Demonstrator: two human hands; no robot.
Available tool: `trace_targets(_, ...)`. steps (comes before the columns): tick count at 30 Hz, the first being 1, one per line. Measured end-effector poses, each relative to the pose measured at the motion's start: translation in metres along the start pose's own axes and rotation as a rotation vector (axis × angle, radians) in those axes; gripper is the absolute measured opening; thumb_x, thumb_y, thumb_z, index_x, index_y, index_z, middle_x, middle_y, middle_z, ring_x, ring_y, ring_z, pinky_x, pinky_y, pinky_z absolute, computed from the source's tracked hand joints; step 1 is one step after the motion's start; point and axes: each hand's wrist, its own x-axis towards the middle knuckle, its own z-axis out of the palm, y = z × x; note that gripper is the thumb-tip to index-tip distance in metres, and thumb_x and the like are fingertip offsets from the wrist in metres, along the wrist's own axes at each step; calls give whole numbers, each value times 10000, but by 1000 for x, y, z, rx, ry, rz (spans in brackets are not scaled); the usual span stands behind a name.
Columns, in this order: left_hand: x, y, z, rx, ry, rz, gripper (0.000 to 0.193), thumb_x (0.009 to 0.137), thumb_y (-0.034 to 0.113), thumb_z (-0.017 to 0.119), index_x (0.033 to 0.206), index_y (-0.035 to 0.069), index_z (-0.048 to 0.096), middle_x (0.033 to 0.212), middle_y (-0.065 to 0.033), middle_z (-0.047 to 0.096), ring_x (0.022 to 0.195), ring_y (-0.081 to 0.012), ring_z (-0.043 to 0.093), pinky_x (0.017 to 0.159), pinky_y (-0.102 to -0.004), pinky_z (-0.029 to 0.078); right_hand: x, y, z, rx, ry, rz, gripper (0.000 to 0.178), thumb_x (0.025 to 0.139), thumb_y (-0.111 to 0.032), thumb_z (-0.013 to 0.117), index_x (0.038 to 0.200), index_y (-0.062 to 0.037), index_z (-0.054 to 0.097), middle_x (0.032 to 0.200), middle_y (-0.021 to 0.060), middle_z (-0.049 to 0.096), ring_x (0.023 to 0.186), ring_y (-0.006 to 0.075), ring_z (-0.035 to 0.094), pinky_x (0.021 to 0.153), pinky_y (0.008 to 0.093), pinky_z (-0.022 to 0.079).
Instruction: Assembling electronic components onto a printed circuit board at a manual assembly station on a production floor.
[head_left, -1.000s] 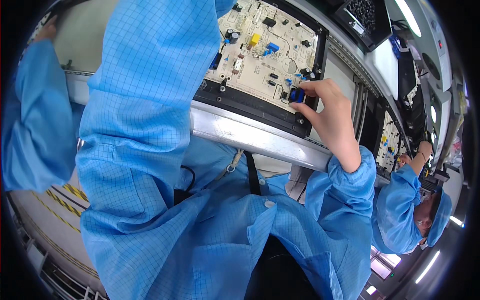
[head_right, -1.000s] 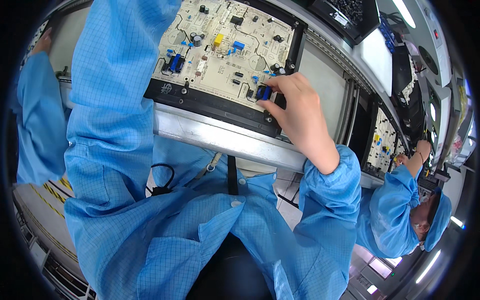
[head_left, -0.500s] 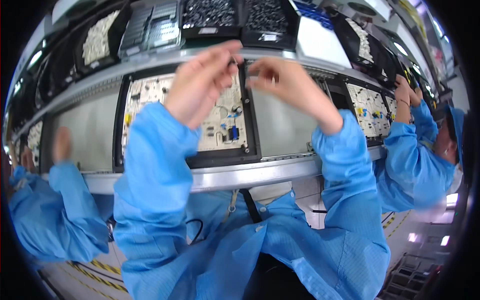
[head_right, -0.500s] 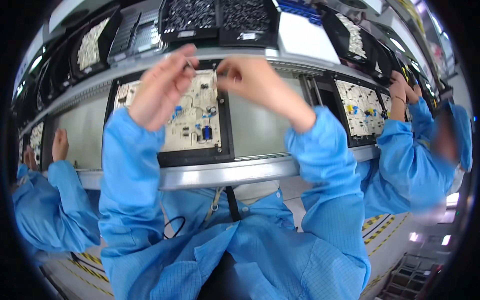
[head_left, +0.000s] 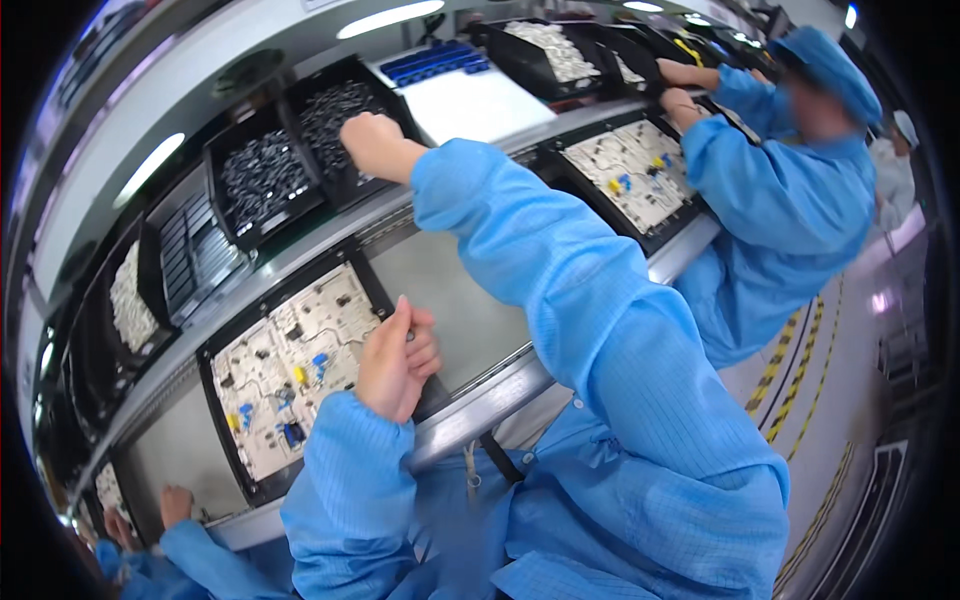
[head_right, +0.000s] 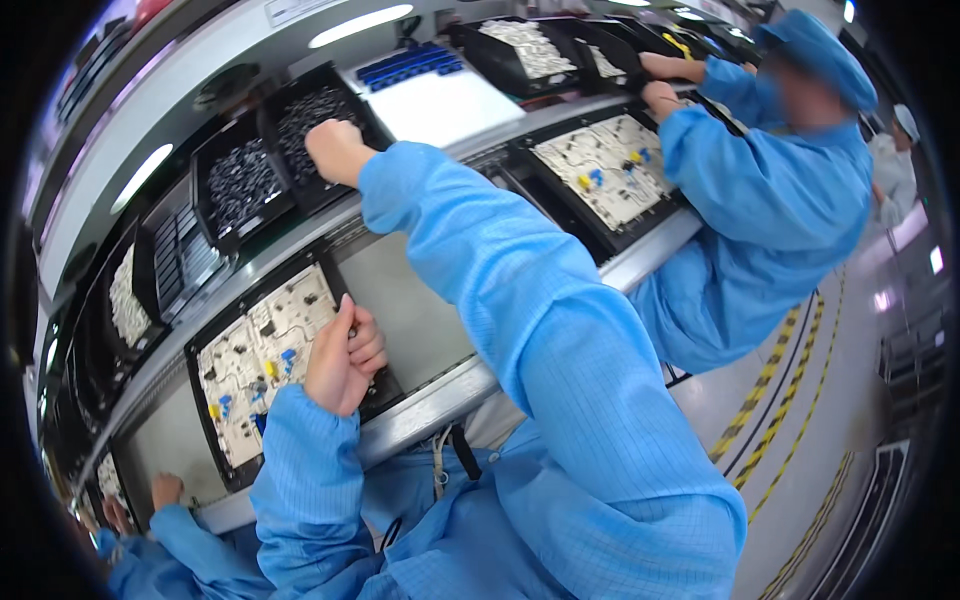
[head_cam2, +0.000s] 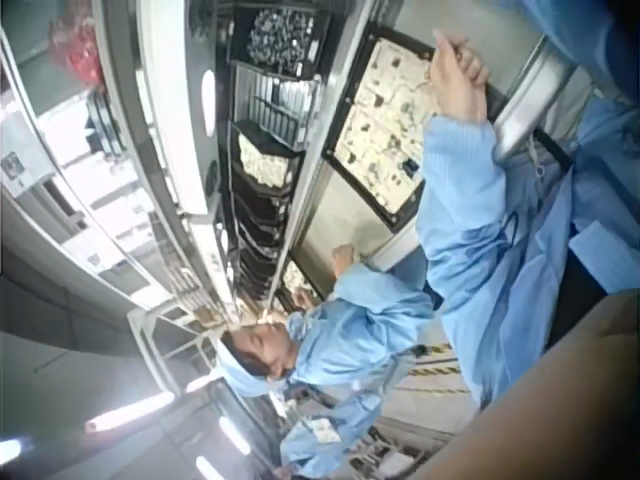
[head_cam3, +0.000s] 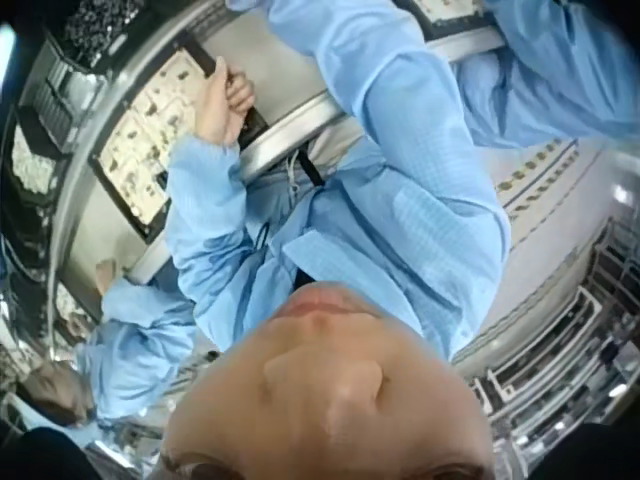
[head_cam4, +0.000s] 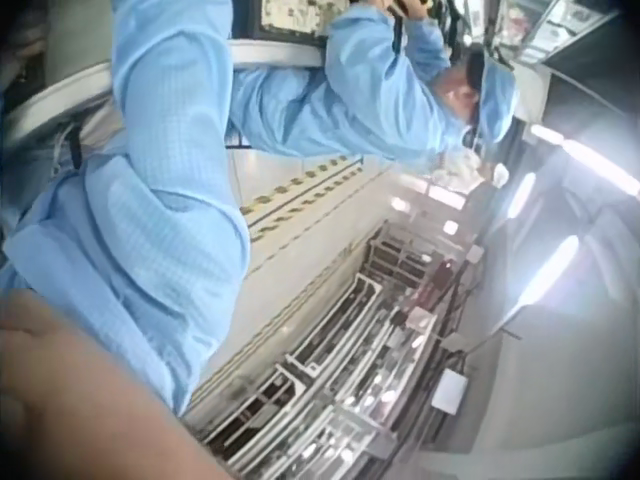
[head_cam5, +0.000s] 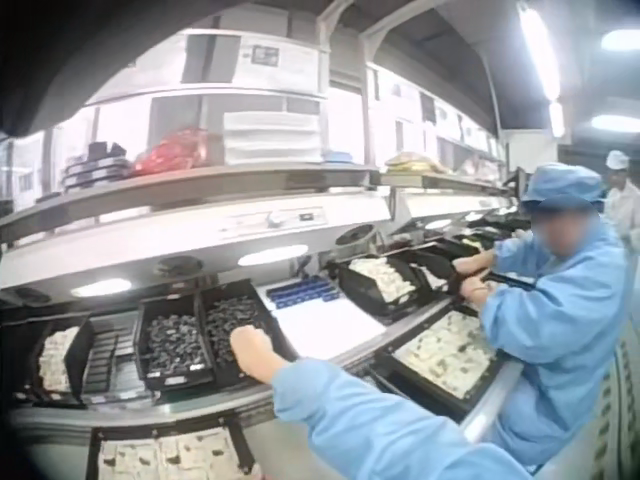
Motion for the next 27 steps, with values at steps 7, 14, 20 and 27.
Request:
trace_targets(7, 12, -3, 6, 13, 109, 70, 303, 1014, 343, 382, 840, 104, 446, 651, 46, 304, 577, -67, 302, 541, -229, 296, -89, 45, -34, 374, 211, -96, 110, 737, 12, 532, 812, -4, 611, 867, 206, 600, 897, 386, 582, 779, 443, 479)
trace_targets(14, 15, -4, 8, -42, 18, 109, 274, 1019, 314, 374, 877, 96, 459, 636, 39, 300, 549, -68, 290, 509, -217, 283, -263, 113, -52, -131, -85, 254, 87, 784, -109, 620, 863, -103, 584, 866, 86, 609, 867, 290, 593, 741, 418, 458)
trace_targets(20, 21, -16, 6, -23, 85, 61, 259, 1016, 294, 393, 982, 59, 496, 684, 26, 340, 585, -73, 327, 530, -220, 310, -310, 129, -34, -213, -143, 296, 93, 763, -115, 645, 850, -111, 612, 812, 73, 613, 858, 267, 599, 806, 405, 413)
trace_targets(27, 27, -18, -2, 21, 110, 41, 318, 1012, 301, 405, 1048, 1, 506, 719, 27, 345, 622, -78, 334, 558, -230, 316, -309, 117, -28, -195, -160, 480, 79, 766, -94, 641, 844, -102, 629, 820, 69, 646, 874, 262, 613, 847, 509, 371)
